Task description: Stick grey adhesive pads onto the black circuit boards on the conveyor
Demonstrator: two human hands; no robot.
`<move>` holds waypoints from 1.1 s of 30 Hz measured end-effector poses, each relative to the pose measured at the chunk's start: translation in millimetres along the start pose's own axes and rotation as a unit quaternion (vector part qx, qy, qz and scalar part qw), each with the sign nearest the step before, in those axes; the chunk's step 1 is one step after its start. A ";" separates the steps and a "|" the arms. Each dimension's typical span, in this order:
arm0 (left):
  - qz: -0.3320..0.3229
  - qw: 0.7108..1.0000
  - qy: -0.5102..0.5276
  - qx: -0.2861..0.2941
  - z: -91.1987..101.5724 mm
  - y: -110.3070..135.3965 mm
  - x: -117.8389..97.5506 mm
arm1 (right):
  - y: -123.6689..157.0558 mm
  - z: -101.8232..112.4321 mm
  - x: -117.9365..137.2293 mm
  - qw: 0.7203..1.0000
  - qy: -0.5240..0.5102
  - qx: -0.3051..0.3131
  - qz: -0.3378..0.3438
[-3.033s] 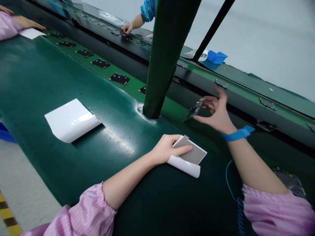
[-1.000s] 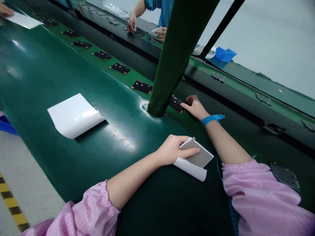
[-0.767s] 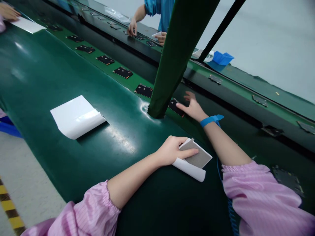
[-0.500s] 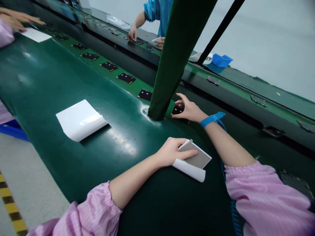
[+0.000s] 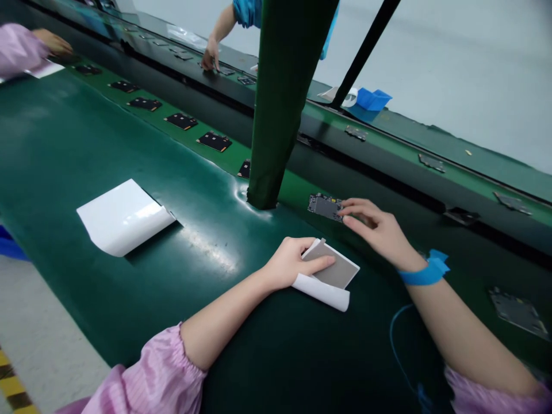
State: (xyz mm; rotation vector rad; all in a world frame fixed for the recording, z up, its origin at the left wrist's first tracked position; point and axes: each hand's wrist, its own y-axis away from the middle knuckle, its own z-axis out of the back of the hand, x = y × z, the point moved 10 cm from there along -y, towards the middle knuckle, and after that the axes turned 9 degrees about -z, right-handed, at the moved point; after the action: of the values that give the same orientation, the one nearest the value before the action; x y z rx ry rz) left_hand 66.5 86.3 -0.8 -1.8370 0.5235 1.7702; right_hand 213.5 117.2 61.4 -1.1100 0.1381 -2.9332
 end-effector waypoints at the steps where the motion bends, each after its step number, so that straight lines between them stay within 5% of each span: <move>1: 0.001 1.000 -0.003 0.000 0.1 0.1 0.1 | 6.8 -7.0 10.3 1.000 -0.018 0.019 0.004; 8: 0.002 1.000 -0.012 0.001 0.0 -0.3 0.0 | 20.2 -32.8 40.4 0.995 -0.056 0.088 0.002; 14: 0.001 1.000 -0.008 -0.002 0.5 -0.4 -0.5 | 11.7 -21.2 55.4 0.996 -0.049 0.075 0.024; 18: 0.003 1.000 -0.007 0.001 -0.1 0.2 -1.5 | -33.8 -21.3 67.2 0.997 -0.015 0.037 0.065; 22: 0.002 1.000 -0.010 0.006 -1.0 0.3 -1.4 | -104.6 -67.3 60.9 0.989 0.036 0.090 0.114; 25: 0.011 1.000 -0.012 0.009 -1.7 0.4 1.5 | -148.6 -97.3 38.2 0.987 0.054 0.130 0.078; 33: 0.017 1.000 -0.008 0.011 -2.8 -0.1 3.4 | -166.4 -113.5 15.6 0.970 0.077 0.209 0.096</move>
State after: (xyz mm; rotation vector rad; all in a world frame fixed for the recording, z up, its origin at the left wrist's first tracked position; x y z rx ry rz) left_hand 69.0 85.0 -4.1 -1.8070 0.5686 1.7933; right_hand 131.7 291.7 0.8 -0.7605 -0.3398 -2.6923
